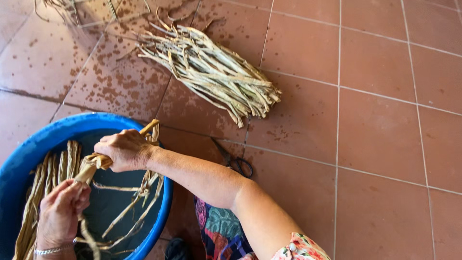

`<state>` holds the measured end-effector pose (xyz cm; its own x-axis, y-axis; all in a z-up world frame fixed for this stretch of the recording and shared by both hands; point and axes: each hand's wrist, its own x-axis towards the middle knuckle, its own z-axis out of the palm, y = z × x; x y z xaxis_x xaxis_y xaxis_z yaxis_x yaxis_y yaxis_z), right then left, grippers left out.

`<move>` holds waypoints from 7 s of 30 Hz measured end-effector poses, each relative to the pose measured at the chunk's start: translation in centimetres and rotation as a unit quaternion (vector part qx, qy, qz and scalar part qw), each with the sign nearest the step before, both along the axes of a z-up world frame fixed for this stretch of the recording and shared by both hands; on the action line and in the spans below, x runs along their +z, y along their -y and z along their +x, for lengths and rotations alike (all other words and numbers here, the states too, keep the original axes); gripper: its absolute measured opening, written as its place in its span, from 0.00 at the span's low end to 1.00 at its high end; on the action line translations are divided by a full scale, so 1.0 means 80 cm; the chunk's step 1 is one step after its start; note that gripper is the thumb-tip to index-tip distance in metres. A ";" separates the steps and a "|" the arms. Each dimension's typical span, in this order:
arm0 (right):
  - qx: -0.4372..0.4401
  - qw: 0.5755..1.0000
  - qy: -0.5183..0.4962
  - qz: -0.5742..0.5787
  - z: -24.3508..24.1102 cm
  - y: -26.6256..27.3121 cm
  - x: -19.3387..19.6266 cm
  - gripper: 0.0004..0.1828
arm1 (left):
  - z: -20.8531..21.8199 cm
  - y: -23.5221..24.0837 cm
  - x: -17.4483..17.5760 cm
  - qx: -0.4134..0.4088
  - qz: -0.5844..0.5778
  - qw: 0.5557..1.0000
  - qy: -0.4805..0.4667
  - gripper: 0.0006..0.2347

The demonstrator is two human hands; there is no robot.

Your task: The person sits on a tiled floor and processes dried plant fibers. They repeatedly dip bundles of fibers into a blue basin of water, separate strands by hand, and occasionally use scissors to trim ends. Processed fibers are placed in a pile on the floor.

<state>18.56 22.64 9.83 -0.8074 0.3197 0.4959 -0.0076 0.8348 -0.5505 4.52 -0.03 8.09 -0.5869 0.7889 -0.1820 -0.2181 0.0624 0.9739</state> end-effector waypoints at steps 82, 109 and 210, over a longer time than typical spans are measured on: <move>0.016 1.000 0.019 0.013 0.023 -0.030 0.053 0.23 | 0.049 -0.056 0.026 0.151 -0.076 0.832 -0.528 0.06; 0.004 0.898 0.149 -0.413 0.007 -0.086 -0.030 0.15 | -0.003 -0.060 -0.199 -0.063 -0.379 0.818 -0.429 0.20; -0.031 0.851 0.028 -0.524 -0.017 -0.125 -0.094 0.06 | 0.048 0.047 -0.374 -0.290 -0.542 0.705 -0.354 0.10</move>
<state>17.17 32.66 2.35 -0.7858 0.6054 -0.1266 0.0698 -0.1165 -0.9907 8.36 -3.76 -21.85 -0.4696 0.5564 -0.6855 0.6676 0.7318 0.1367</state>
